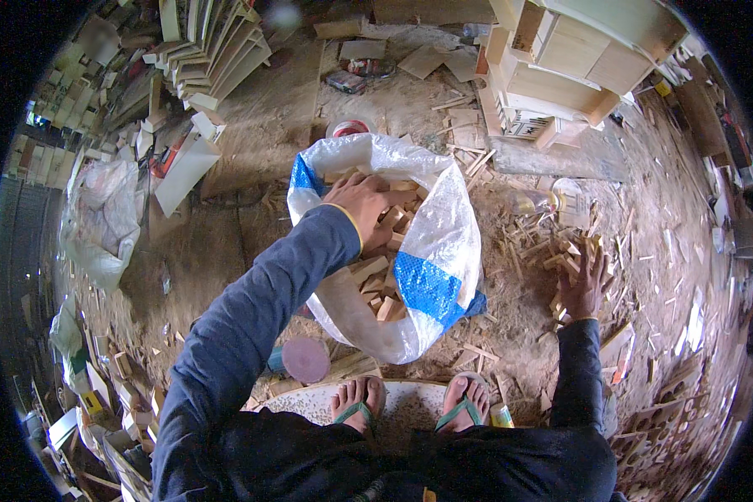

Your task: The person sits on the floor and repeatedly scoops small wooden blocks from a white plastic bag, then places them into a growing pile on the floor. The person uses both hands to handle the blocks and continues the cycle throughout the clip.

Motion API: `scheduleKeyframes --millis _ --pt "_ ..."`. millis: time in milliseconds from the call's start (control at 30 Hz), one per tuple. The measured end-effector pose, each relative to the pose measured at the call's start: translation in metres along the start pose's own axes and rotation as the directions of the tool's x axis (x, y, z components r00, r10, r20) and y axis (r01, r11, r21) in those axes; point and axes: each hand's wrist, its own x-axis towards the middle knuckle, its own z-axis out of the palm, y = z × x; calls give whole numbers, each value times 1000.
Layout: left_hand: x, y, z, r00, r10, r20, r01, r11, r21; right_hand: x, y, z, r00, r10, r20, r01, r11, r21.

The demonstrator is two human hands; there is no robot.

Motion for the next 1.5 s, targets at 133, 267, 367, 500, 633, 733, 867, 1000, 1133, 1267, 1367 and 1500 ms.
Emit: scheduleKeyframes --millis 133,267,367,500,633,733,867,1000,1133,1267,1367,1500 --pt "8 2 -9 999 27 20 -29 994 102 20 -24 -32 972 -98 -215 146 965 220" --pt "21 7 -19 988 -64 141 36 981 191 35 -75 -81 920 -184 -346 315 872 375" --pt "21 13 -18 947 -228 227 167 951 262 43 -121 -124 879 -260 -399 441 763 473" --pt "0 6 -14 998 25 -62 -25 1000 -6 46 -178 -166 764 -482 -430 644 529 552" --pt "-20 -6 -12 964 -14 -267 -34 984 -174 55 -242 -150 571 -703 -424 741 219 635" --pt "-29 -12 -15 918 -70 -391 -60 949 -310 67 -273 -116 625 -771 -120 690 474 547" --pt "-35 -23 -27 906 -253 -338 -145 564 -813 85 -265 -79 641 -749 164 690 657 303" --pt "-52 -26 -39 918 -396 -3 -69 -151 -986 86 -269 -42 706 -705 70 644 679 352" --pt "-62 -23 -44 912 -392 119 -60 -414 -908 80 -274 -26 704 -695 -146 690 621 372" --pt "-64 -20 -46 962 -260 83 -87 -580 -810 77 -271 -38 737 -668 -102 592 566 574" --pt "-64 -17 -45 973 -217 73 -83 -632 -770 71 -280 -50 749 -640 -174 601 544 586" --pt "-59 -6 -42 989 -145 26 -89 -728 -680 78 -288 -60 682 -730 -35 627 560 542"
